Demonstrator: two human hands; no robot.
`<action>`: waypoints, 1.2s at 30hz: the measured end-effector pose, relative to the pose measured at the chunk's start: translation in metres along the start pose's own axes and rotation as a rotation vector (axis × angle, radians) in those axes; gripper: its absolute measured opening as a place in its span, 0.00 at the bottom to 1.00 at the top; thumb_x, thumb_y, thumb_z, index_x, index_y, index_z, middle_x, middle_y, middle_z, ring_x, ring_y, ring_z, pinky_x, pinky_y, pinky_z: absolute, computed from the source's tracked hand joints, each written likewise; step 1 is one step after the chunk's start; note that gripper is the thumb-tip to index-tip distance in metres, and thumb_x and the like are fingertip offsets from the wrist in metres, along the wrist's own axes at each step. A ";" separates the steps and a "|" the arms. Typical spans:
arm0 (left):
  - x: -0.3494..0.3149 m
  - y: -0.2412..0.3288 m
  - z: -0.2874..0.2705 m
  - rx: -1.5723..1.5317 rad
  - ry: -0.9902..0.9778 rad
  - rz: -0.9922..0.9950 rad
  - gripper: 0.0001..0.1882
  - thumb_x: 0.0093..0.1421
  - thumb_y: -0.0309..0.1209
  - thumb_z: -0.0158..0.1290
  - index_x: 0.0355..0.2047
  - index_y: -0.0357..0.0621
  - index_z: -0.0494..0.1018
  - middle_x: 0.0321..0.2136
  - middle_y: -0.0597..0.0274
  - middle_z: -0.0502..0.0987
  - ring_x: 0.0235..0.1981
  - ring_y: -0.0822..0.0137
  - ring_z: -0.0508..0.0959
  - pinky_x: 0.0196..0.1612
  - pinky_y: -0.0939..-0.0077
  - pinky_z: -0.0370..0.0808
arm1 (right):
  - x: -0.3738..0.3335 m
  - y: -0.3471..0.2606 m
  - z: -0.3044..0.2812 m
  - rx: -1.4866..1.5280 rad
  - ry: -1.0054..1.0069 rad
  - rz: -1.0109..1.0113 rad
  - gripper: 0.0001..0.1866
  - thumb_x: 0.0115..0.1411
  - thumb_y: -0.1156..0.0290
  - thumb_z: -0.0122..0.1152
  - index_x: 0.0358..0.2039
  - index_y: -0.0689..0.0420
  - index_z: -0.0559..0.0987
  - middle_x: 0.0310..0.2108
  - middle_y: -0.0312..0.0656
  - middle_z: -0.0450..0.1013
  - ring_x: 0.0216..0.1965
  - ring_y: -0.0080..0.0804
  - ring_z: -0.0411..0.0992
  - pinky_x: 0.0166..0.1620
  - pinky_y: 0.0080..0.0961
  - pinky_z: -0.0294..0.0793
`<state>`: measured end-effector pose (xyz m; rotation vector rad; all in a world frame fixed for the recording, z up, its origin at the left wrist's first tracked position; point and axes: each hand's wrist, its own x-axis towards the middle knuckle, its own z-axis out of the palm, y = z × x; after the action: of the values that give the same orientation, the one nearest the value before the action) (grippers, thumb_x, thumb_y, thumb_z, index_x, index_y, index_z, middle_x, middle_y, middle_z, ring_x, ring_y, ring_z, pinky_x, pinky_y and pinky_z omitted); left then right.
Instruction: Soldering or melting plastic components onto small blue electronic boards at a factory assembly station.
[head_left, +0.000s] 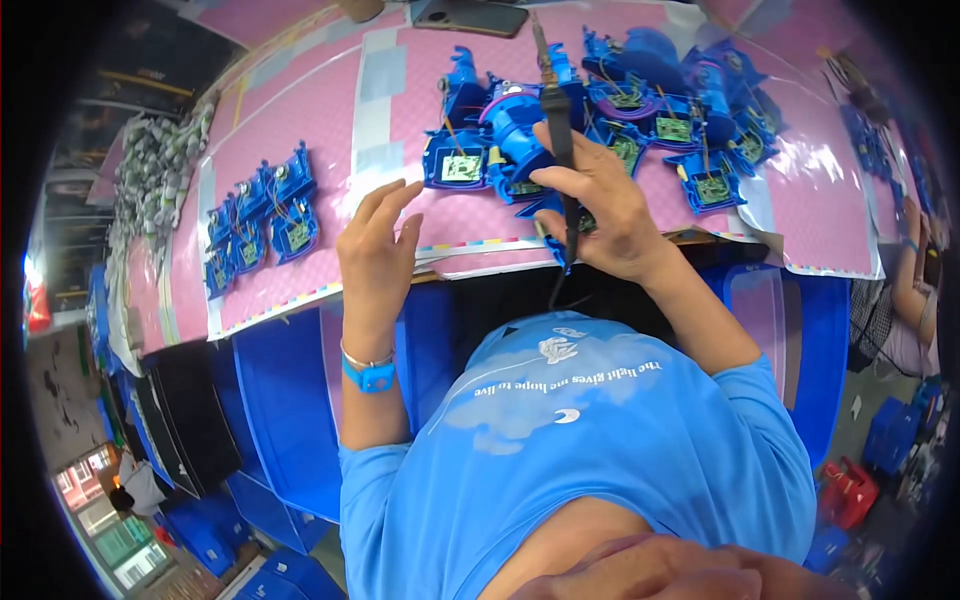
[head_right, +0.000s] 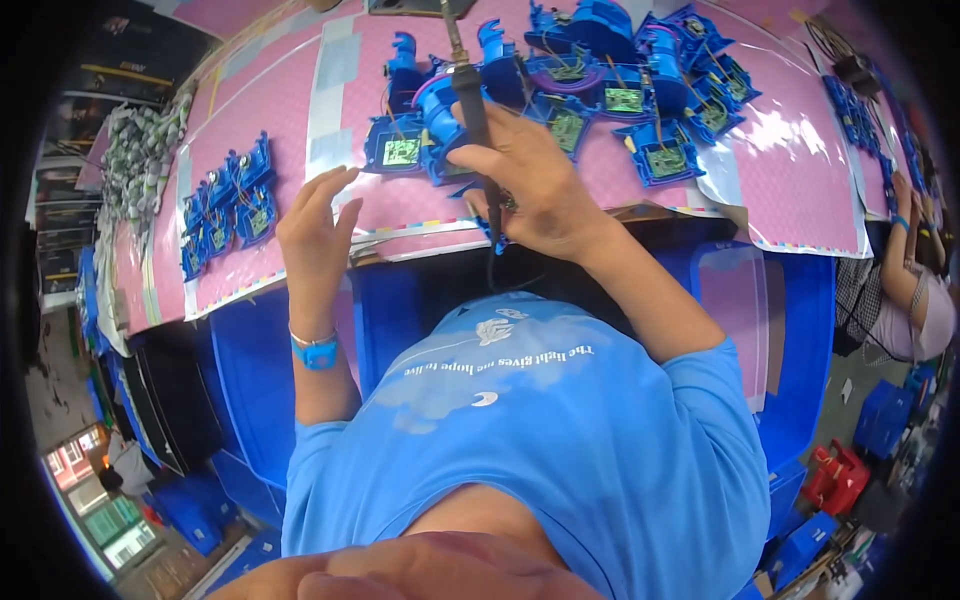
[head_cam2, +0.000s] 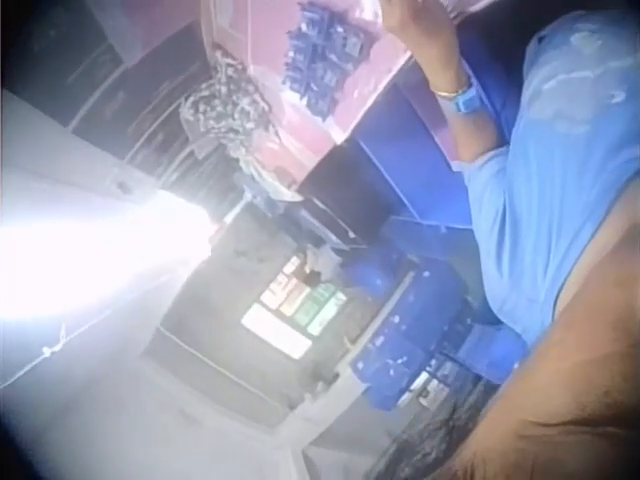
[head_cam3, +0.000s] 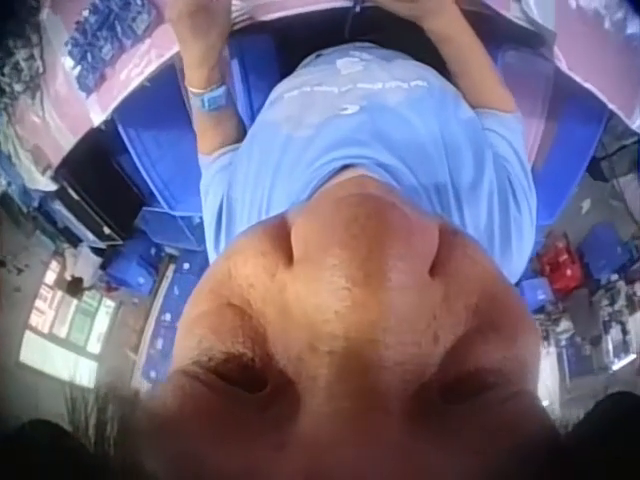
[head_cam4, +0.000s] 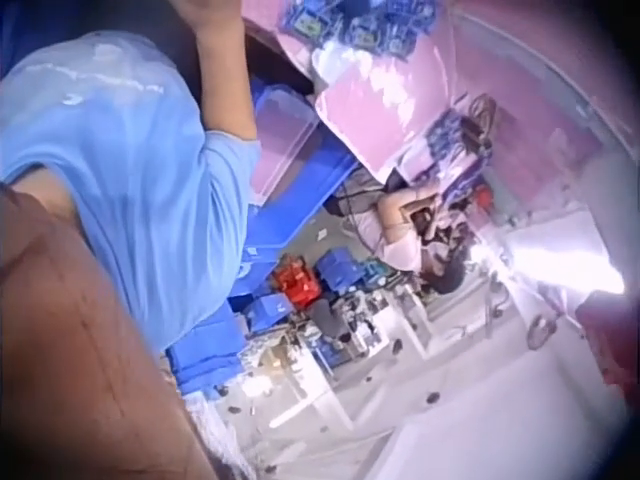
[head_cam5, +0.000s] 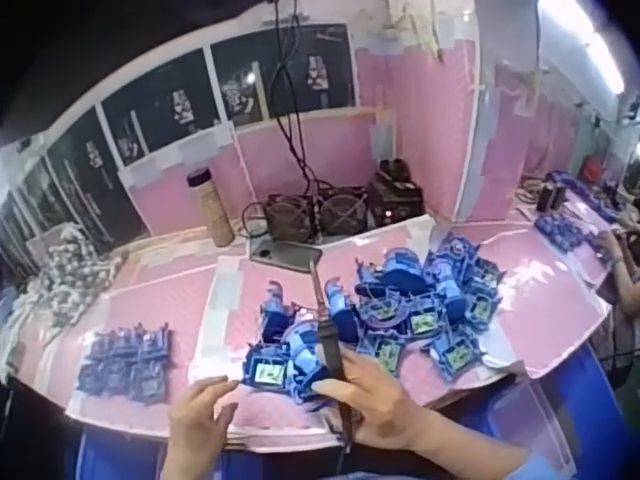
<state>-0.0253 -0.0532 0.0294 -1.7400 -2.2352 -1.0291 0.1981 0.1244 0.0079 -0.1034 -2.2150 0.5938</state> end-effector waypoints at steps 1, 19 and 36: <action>0.002 0.005 -0.001 -0.071 -0.036 -0.080 0.19 0.54 0.19 0.64 0.48 0.45 0.82 0.47 0.53 0.83 0.34 0.58 0.83 0.37 0.69 0.79 | 0.002 -0.001 -0.002 -0.023 -0.009 -0.012 0.29 0.49 0.78 0.76 0.53 0.56 0.77 0.63 0.55 0.70 0.64 0.55 0.69 0.64 0.44 0.69; 0.101 -0.027 0.054 -0.306 -0.080 0.073 0.18 0.54 0.24 0.66 0.47 0.44 0.82 0.31 0.48 0.83 0.22 0.59 0.78 0.30 0.67 0.75 | 0.007 -0.027 0.010 -0.086 0.034 -0.049 0.24 0.53 0.79 0.73 0.51 0.59 0.75 0.56 0.65 0.74 0.63 0.58 0.71 0.64 0.50 0.68; 0.042 0.025 0.034 -0.077 -0.212 0.071 0.12 0.57 0.21 0.60 0.43 0.37 0.80 0.33 0.46 0.79 0.32 0.43 0.81 0.35 0.56 0.77 | 0.006 0.041 -0.028 -0.424 0.063 -0.133 0.22 0.53 0.88 0.64 0.50 0.61 0.76 0.54 0.57 0.78 0.54 0.54 0.77 0.62 0.52 0.71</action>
<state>-0.0065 0.0032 0.0351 -2.0336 -2.2607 -0.9694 0.2098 0.1733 0.0087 -0.1883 -2.2339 0.0408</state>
